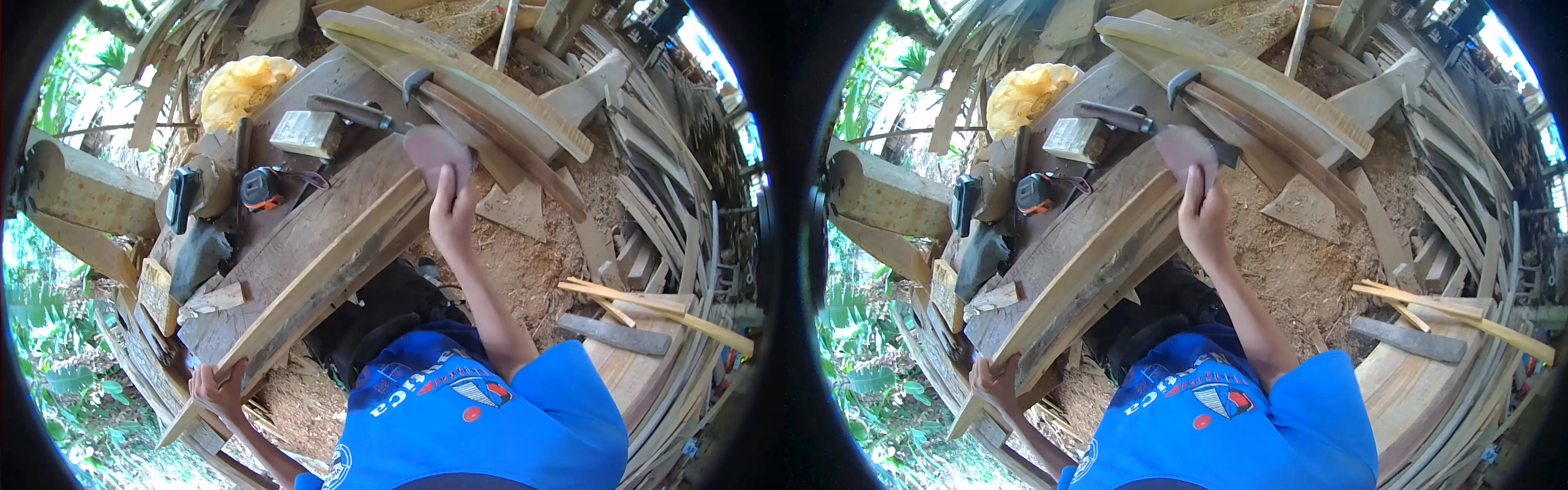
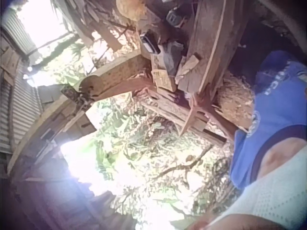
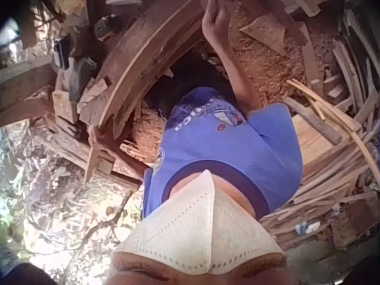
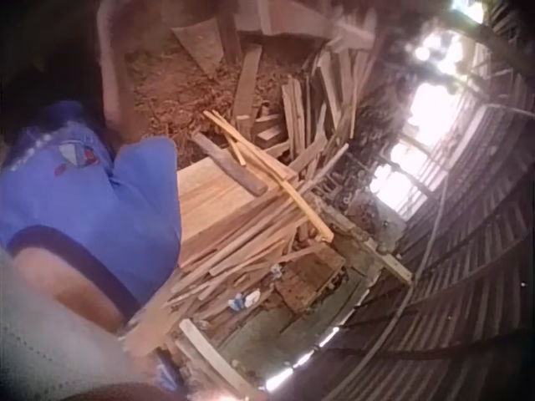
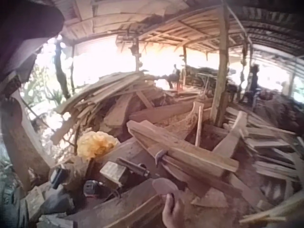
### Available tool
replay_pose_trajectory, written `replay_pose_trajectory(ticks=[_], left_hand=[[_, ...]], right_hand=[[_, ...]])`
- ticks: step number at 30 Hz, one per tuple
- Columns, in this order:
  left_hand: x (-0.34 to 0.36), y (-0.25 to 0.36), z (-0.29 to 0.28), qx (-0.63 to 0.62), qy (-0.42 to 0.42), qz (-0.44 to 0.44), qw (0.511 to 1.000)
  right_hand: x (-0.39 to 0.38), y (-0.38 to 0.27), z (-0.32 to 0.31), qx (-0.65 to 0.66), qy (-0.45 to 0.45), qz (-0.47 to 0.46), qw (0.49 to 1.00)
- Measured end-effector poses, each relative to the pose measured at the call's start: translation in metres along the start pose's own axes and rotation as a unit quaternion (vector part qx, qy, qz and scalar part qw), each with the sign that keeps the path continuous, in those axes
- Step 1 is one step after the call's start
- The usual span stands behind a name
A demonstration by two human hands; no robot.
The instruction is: The person measures a wooden plank with a tape measure, then smooths its surface using a sanding block and a cloth. They then use a hand plane to shave the wood and a hammer to drive a nail into a smaller piece of wood.
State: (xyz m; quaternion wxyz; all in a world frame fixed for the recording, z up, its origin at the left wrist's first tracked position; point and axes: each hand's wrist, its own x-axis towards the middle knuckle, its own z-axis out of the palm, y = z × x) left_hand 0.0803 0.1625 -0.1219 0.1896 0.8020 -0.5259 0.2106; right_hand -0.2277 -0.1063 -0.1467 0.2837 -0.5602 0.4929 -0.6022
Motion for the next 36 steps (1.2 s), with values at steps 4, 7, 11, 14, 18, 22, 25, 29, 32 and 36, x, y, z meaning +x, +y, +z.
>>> replay_pose_trajectory(ticks=[4,7,11,14,18,22,25,29,32,36], left_hand=[[-0.002,-0.001,-0.002,0.005,-0.005,0.003,1.000],[-0.005,-0.001,-0.002,0.009,0.013,0.007,1.000],[-0.005,0.007,-0.004,0.027,0.001,-0.014,1.000],[-0.013,0.011,-0.010,0.043,-0.003,-0.029,0.999],[-0.006,0.012,-0.009,0.031,-0.005,0.000,1.000],[0.003,0.006,0.001,0.014,-0.015,0.005,1.000],[0.005,0.020,0.001,0.024,0.011,0.008,1.000],[-0.001,0.030,0.001,0.033,0.024,-0.003,0.999],[0.005,0.030,0.004,0.031,0.022,-0.008,0.999],[0.020,0.025,0.008,0.009,-0.011,-0.017,1.000]], right_hand=[[0.014,0.004,-0.013,0.027,-0.100,-0.001,0.995],[0.036,-0.012,-0.009,0.139,-0.148,-0.003,0.979],[0.020,-0.002,0.003,0.105,-0.191,-0.044,0.975],[-0.002,-0.007,-0.002,0.100,-0.148,-0.011,0.984],[-0.021,-0.004,0.005,-0.031,-0.110,-0.084,0.990],[-0.034,-0.035,0.010,-0.223,-0.324,-0.311,0.865],[-0.040,-0.056,0.016,-0.196,-0.412,-0.336,0.824],[0.008,-0.030,0.003,-0.257,-0.293,-0.364,0.846],[0.003,-0.006,0.000,-0.188,-0.146,-0.272,0.932],[-0.078,-0.044,0.034,-0.073,-0.350,-0.346,0.867]])
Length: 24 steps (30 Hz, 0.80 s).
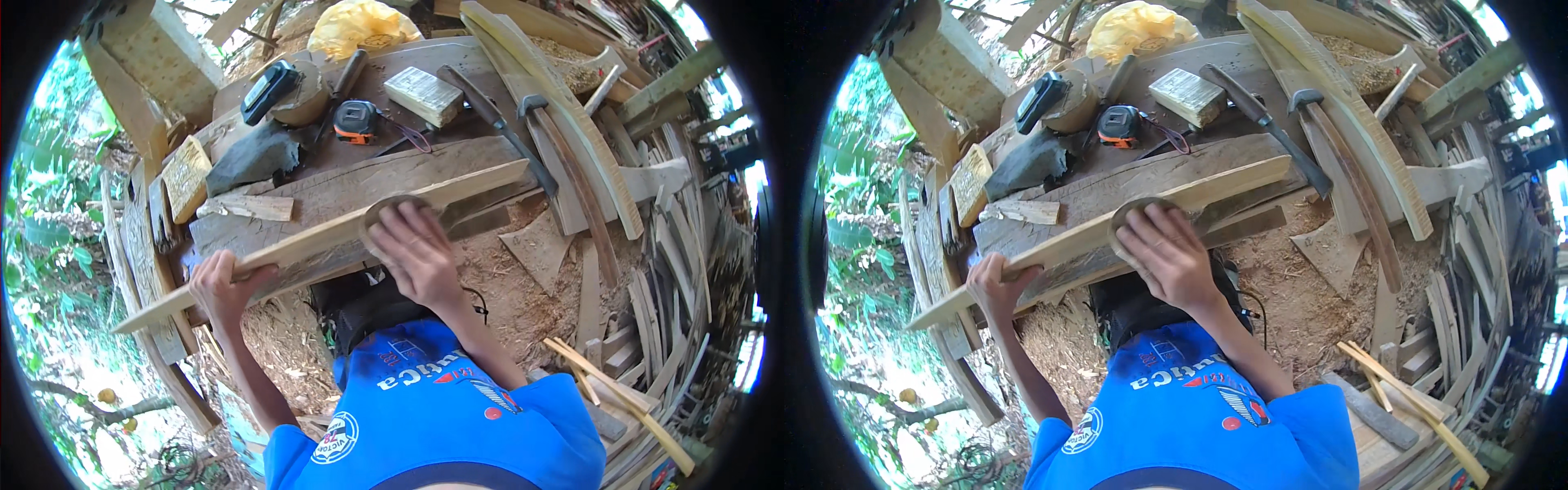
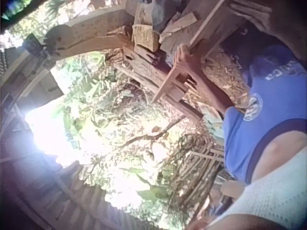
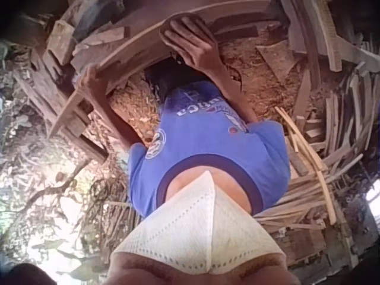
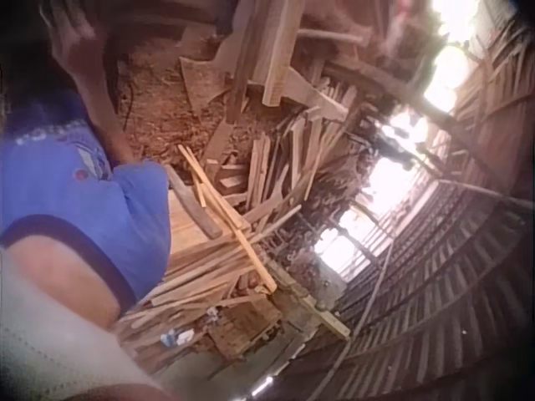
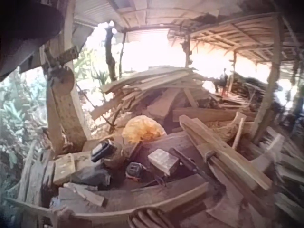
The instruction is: The person measures a wooden plank with a tape measure, then smooths its surface using a sanding block and a cloth. They then use a hand plane to shave the wood and a hammer to drive a nail into a smaller piece of wood.
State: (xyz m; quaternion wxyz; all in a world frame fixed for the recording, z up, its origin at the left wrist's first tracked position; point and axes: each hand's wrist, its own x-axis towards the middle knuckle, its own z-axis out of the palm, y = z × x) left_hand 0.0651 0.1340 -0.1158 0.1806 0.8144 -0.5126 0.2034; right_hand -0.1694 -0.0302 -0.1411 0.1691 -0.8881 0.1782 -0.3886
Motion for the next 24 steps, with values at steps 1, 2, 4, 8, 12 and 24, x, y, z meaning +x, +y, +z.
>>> replay_pose_trajectory(ticks=[1,2,4,8,12,24], left_hand=[[0.002,-0.002,-0.001,-0.004,-0.012,0.000,1.000],[0.005,-0.007,-0.004,-0.004,-0.024,0.001,1.000],[0.013,-0.006,-0.005,-0.024,-0.012,0.011,1.000],[0.021,0.000,-0.010,-0.041,-0.078,-0.013,0.996],[0.022,0.034,-0.002,-0.078,-0.100,-0.022,0.992],[0.074,0.119,0.047,-0.175,-0.203,0.007,0.963]], right_hand=[[0.001,0.008,0.001,-0.004,-0.017,-0.011,1.000],[0.002,0.020,0.001,-0.006,-0.032,-0.023,0.999],[0.001,0.049,-0.019,-0.001,-0.014,-0.016,1.000],[-0.005,0.092,-0.059,-0.057,0.144,0.202,0.967],[0.009,0.099,-0.084,-0.110,0.102,0.168,0.974],[0.018,0.152,-0.113,-0.187,-0.010,0.242,0.952]])
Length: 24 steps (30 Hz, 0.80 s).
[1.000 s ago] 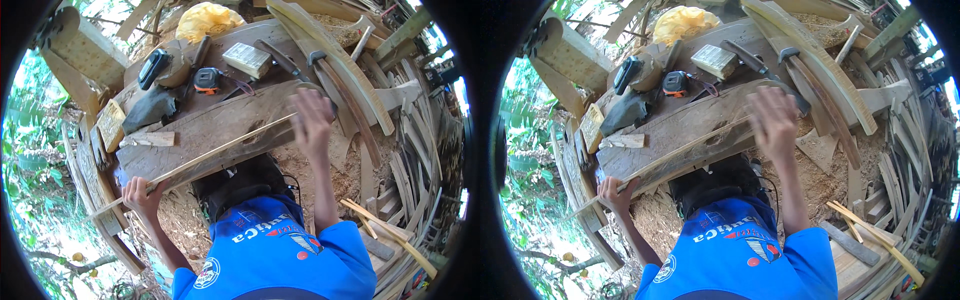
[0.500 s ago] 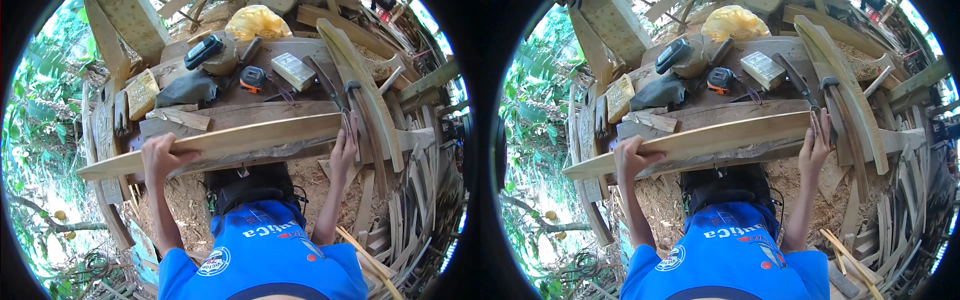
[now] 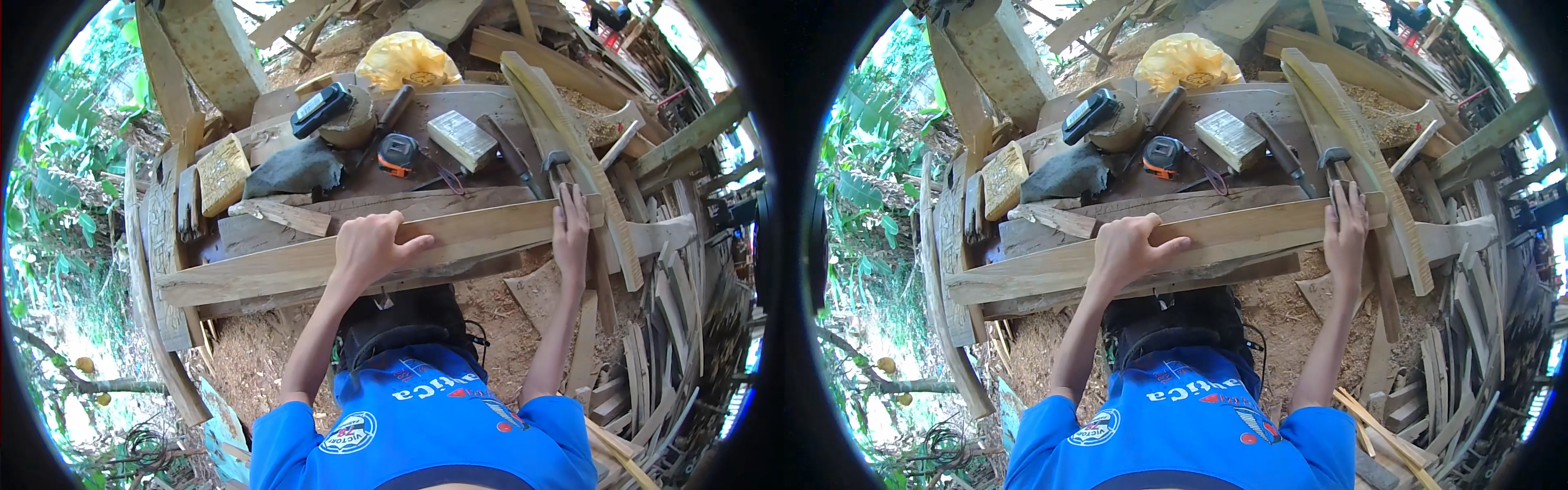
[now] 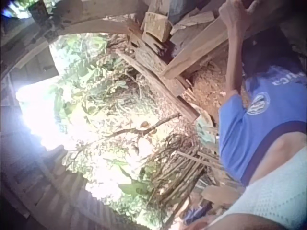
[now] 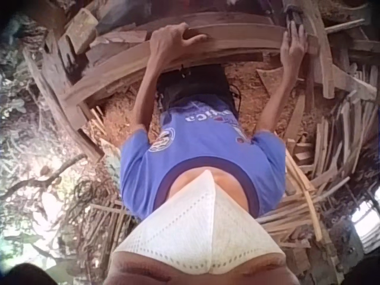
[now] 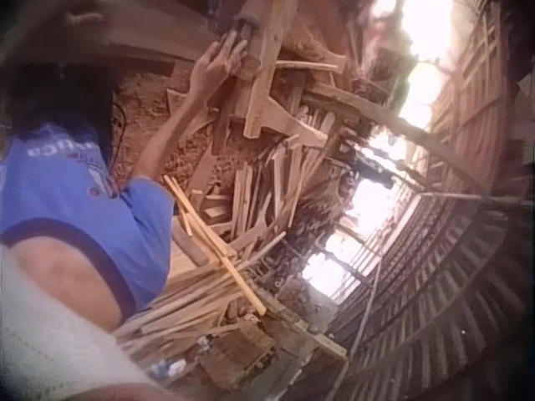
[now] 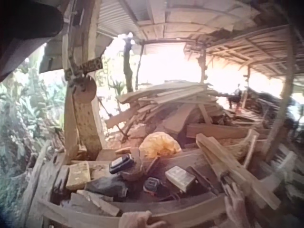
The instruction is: The person measures a wooden plank with a tape measure, then smooths its surface using a sanding block and a cloth. They then use a hand plane to shave the wood and a hammer to drive a nail into a smaller piece of wood.
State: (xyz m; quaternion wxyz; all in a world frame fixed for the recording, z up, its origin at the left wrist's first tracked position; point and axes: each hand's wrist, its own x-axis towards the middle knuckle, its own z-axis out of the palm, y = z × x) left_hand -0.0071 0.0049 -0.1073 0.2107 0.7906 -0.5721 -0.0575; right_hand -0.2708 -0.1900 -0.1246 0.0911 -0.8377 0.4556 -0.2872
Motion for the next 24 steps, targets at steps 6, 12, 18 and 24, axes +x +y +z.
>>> replay_pose_trajectory(ticks=[6,12,18,24], left_hand=[[0.005,-0.006,0.016,0.004,-0.035,-0.005,0.999],[0.003,-0.001,0.015,-0.022,-0.013,0.002,1.000],[0.001,-0.006,0.016,0.003,-0.024,-0.017,1.000],[0.004,-0.005,0.016,-0.020,-0.018,-0.010,1.000]], right_hand=[[-0.033,-0.029,0.023,-0.103,-0.066,-0.129,0.984],[-0.005,0.055,-0.015,-0.094,-0.090,-0.015,0.991],[-0.015,-0.023,-0.004,-0.119,-0.159,-0.130,0.971],[-0.016,0.000,-0.001,-0.064,-0.102,-0.014,0.993]])
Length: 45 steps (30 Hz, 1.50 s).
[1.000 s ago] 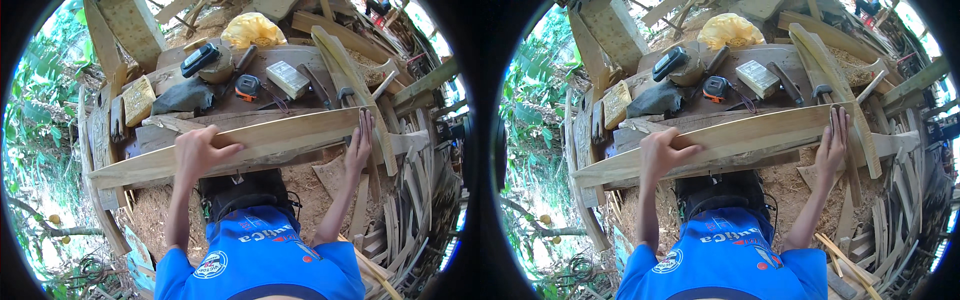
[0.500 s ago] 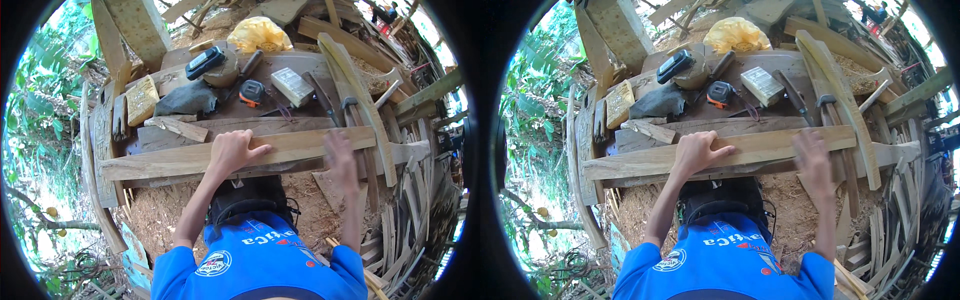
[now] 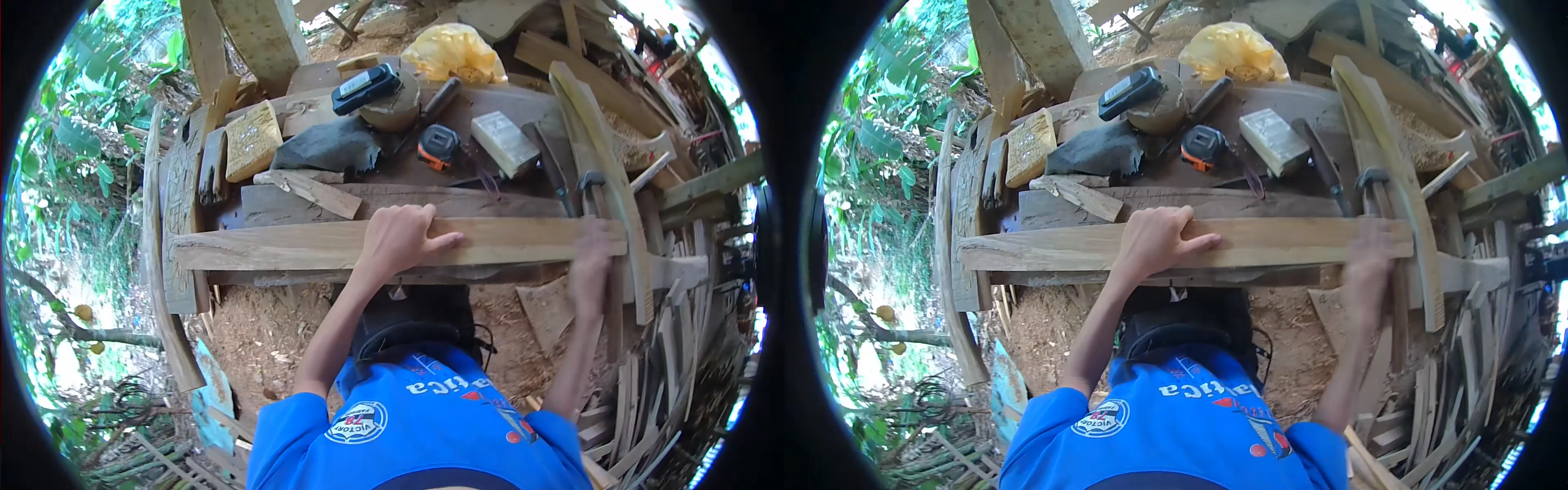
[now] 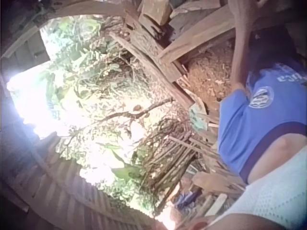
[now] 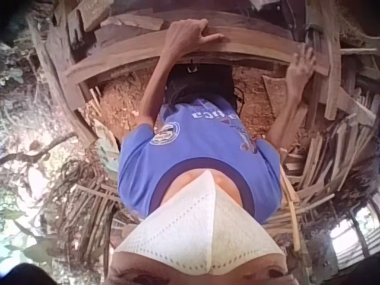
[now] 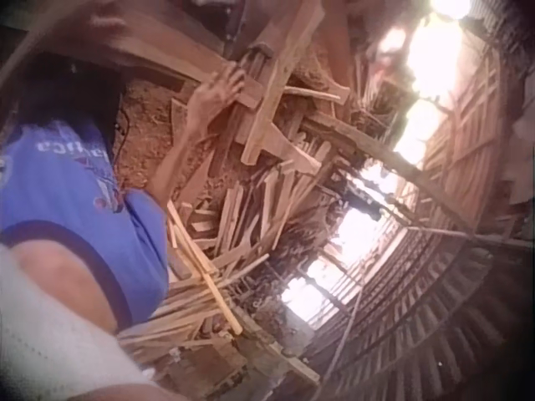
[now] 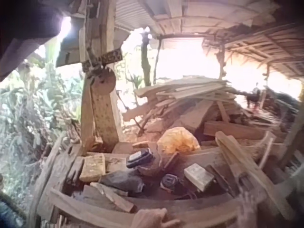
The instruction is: The person measures a wooden plank with a tape measure, then smooths its surface using a sanding block and a cloth. They then use a hand plane to shave the wood and a hammer to drive a nail into a smaller piece of wood.
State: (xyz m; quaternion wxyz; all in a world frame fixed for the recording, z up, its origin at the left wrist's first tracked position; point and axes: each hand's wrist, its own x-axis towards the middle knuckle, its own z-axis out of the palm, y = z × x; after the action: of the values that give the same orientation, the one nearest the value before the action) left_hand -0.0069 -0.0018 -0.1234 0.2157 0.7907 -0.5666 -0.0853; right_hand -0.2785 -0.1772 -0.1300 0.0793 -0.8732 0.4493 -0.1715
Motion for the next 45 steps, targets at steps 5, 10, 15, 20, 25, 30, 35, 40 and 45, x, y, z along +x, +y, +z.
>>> replay_pose_trajectory(ticks=[5,10,15,20,25,30,35,40,45], left_hand=[[-0.002,0.000,0.000,-0.003,0.010,0.011,1.000],[-0.007,-0.004,0.010,-0.029,0.135,0.055,0.989],[-0.011,-0.015,-0.001,-0.200,0.334,0.047,0.920],[-0.014,-0.020,-0.003,-0.435,0.312,0.054,0.843],[-0.018,0.024,0.001,-0.316,0.133,0.030,0.939],[-0.023,0.026,0.032,0.026,0.136,0.028,0.990],[-0.073,-0.044,-0.018,0.090,0.067,-0.037,0.993],[-0.152,-0.170,-0.079,0.197,0.078,-0.224,0.951],[-0.169,-0.228,-0.100,0.194,0.187,-0.420,0.867]], right_hand=[[-0.009,-0.032,-0.024,0.070,-0.106,-0.058,0.990],[0.018,0.019,0.003,-0.063,0.030,0.159,0.985],[-0.032,-0.133,0.037,0.007,0.002,-0.115,0.993],[-0.044,-0.199,0.050,0.169,-0.105,-0.299,0.933],[-0.018,-0.170,0.032,0.337,-0.294,-0.192,0.874],[-0.007,-0.113,0.034,0.148,0.082,-0.125,0.978],[-0.005,-0.055,0.047,0.049,0.173,-0.146,0.973],[-0.006,-0.060,0.054,0.046,0.219,-0.154,0.963],[-0.005,-0.067,0.060,0.061,0.253,-0.149,0.954]])
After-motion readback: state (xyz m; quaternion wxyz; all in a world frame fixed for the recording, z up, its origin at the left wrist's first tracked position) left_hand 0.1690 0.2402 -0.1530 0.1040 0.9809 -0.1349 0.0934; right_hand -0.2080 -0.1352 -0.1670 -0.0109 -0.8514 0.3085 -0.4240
